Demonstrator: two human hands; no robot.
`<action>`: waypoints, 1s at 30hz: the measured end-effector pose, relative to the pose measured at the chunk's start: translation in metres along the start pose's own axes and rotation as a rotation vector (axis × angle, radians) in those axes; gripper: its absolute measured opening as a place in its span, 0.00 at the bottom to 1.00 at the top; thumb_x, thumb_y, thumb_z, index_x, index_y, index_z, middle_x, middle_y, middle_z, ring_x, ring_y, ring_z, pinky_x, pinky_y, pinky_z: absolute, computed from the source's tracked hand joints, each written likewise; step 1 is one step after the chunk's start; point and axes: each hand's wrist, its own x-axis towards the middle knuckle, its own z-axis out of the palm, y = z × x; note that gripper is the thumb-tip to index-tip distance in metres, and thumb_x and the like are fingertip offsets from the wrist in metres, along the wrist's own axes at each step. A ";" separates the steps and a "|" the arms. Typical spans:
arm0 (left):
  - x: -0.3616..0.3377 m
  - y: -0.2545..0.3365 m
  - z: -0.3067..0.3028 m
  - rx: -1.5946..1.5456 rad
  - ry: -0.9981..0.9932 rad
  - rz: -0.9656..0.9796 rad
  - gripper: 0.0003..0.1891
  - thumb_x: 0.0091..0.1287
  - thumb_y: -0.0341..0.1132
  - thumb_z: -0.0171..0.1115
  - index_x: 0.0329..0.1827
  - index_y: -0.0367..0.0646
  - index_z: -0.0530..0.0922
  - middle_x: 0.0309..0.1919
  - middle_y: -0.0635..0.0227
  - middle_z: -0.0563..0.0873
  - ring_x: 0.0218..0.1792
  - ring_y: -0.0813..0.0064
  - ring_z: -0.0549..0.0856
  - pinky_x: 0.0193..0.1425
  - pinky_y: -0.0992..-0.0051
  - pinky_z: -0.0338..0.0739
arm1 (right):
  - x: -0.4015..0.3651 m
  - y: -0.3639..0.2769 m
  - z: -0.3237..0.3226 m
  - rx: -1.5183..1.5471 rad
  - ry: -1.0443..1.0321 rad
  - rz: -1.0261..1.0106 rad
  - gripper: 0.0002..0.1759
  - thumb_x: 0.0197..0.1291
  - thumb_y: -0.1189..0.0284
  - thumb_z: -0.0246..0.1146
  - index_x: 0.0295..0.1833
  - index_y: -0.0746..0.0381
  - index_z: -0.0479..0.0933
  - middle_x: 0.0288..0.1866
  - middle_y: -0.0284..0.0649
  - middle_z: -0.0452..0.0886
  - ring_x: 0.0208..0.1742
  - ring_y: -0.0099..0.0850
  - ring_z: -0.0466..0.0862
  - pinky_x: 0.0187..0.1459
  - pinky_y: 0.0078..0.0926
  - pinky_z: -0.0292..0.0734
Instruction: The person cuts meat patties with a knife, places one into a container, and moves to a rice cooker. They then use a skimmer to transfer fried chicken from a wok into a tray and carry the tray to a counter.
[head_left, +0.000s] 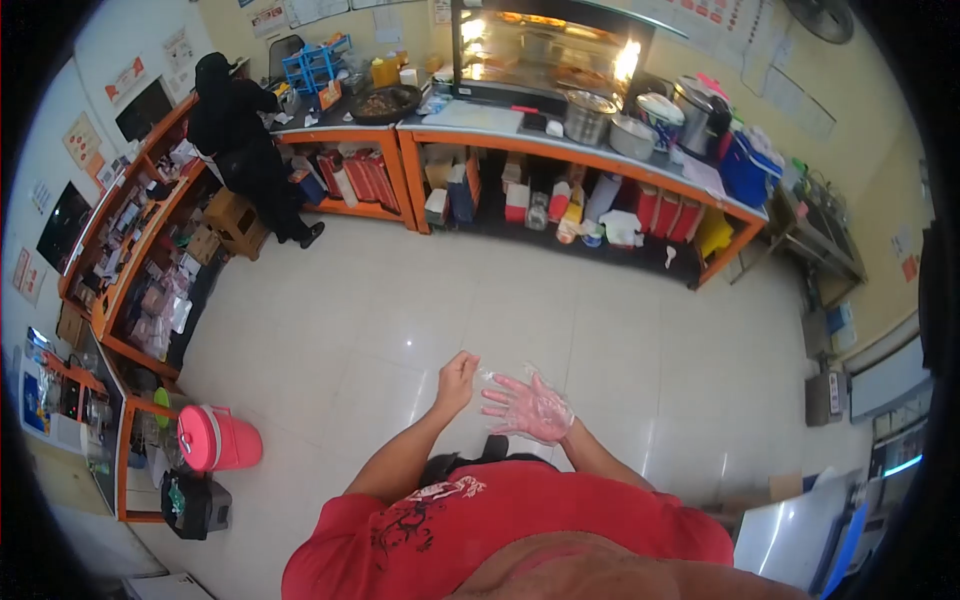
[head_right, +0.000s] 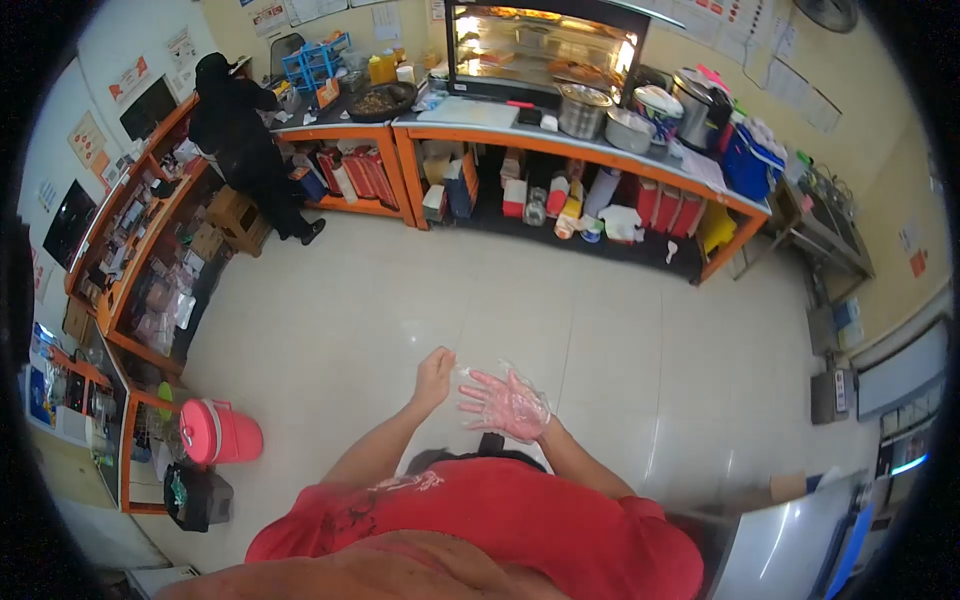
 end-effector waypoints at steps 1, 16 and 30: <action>0.028 0.003 -0.008 -0.010 0.020 -0.003 0.15 0.78 0.40 0.52 0.40 0.36 0.79 0.23 0.64 0.80 0.27 0.78 0.77 0.32 0.73 0.74 | 0.019 -0.034 -0.002 -0.012 0.008 0.036 0.51 0.64 0.28 0.40 0.84 0.45 0.41 0.86 0.39 0.45 0.82 0.50 0.53 0.75 0.64 0.49; 0.553 -0.056 -0.007 -0.113 0.101 0.025 0.10 0.71 0.36 0.65 0.39 0.38 0.77 0.18 0.68 0.73 0.22 0.83 0.69 0.27 0.73 0.68 | 0.309 -0.424 -0.170 -0.045 0.142 0.011 0.48 0.68 0.34 0.46 0.81 0.57 0.54 0.81 0.46 0.59 0.78 0.48 0.63 0.74 0.58 0.57; 1.000 -0.081 0.058 -0.013 0.351 0.226 0.17 0.78 0.44 0.52 0.43 0.37 0.81 0.31 0.59 0.85 0.31 0.68 0.83 0.39 0.69 0.76 | 0.465 -0.808 -0.422 -0.154 0.326 -0.475 0.22 0.66 0.68 0.61 0.64 0.60 0.70 0.43 0.39 0.81 0.42 0.33 0.83 0.44 0.36 0.81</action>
